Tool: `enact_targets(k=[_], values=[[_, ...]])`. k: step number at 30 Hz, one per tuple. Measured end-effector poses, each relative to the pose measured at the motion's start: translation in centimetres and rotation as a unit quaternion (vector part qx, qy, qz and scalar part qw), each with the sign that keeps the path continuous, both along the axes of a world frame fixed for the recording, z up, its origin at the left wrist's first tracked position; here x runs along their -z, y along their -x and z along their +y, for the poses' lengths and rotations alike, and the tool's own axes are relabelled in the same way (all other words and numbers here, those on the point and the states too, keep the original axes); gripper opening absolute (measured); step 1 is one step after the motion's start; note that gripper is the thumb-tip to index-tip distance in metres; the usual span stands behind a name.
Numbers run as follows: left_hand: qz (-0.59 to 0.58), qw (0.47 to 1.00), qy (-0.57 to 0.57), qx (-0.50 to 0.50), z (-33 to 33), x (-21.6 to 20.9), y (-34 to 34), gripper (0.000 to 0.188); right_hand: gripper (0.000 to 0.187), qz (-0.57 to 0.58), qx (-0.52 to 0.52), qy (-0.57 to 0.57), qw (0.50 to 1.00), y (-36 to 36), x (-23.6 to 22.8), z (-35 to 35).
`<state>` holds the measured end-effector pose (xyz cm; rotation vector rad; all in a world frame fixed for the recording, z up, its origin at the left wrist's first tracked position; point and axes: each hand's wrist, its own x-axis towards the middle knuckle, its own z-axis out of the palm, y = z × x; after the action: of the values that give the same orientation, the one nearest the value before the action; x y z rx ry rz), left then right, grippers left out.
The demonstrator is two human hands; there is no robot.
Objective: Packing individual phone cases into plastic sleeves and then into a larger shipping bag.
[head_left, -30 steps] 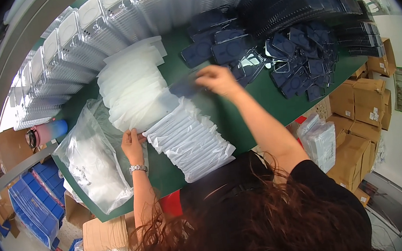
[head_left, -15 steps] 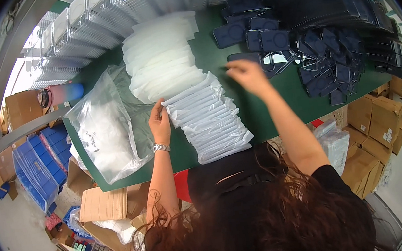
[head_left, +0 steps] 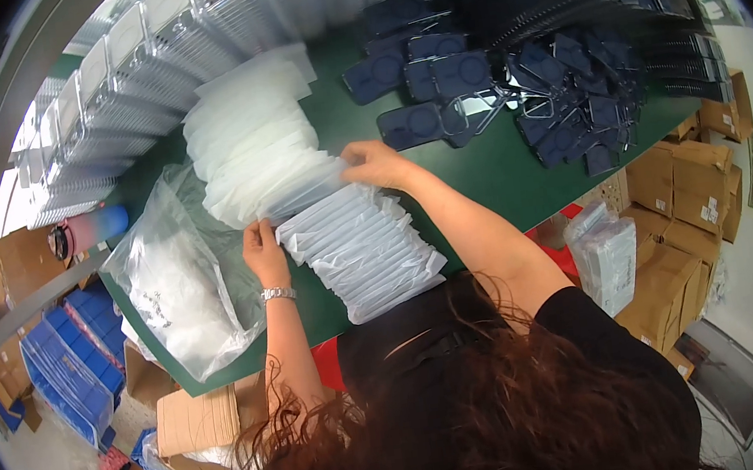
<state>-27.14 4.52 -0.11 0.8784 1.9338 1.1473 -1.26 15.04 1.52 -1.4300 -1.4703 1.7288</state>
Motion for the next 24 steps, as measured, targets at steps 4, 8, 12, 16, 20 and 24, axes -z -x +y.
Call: enact_targets(k=[4,8,12,16,20,24], values=[[-0.016,1.000,0.001,-0.004,0.7,0.0,-1.2,0.016,0.035,-0.053,-0.025,-0.036,0.998,-1.3,-0.4,0.8],[-0.009,1.000,0.016,-0.019,0.6,0.7,-0.2,0.015,0.028,-0.046,0.002,-0.052,0.998,-1.3,-0.9,1.0],[-0.092,0.993,0.030,-0.060,-0.2,0.5,1.3,0.018,0.031,-0.005,0.107,-0.054,0.993,-6.3,-1.9,2.1],[-0.154,0.988,0.031,-0.008,-0.4,-2.0,1.1,0.023,0.027,-0.015,0.189,-0.066,0.980,-13.8,-5.6,6.2],[-0.146,0.986,-0.059,-0.061,-0.7,-2.3,-0.9,0.019,0.045,-0.051,0.276,-0.155,0.947,-20.2,-7.2,11.0],[-0.024,0.997,0.001,0.078,-3.4,-2.0,-0.8,0.027,0.046,-0.269,0.237,-0.346,0.867,-14.1,-8.8,9.2]])
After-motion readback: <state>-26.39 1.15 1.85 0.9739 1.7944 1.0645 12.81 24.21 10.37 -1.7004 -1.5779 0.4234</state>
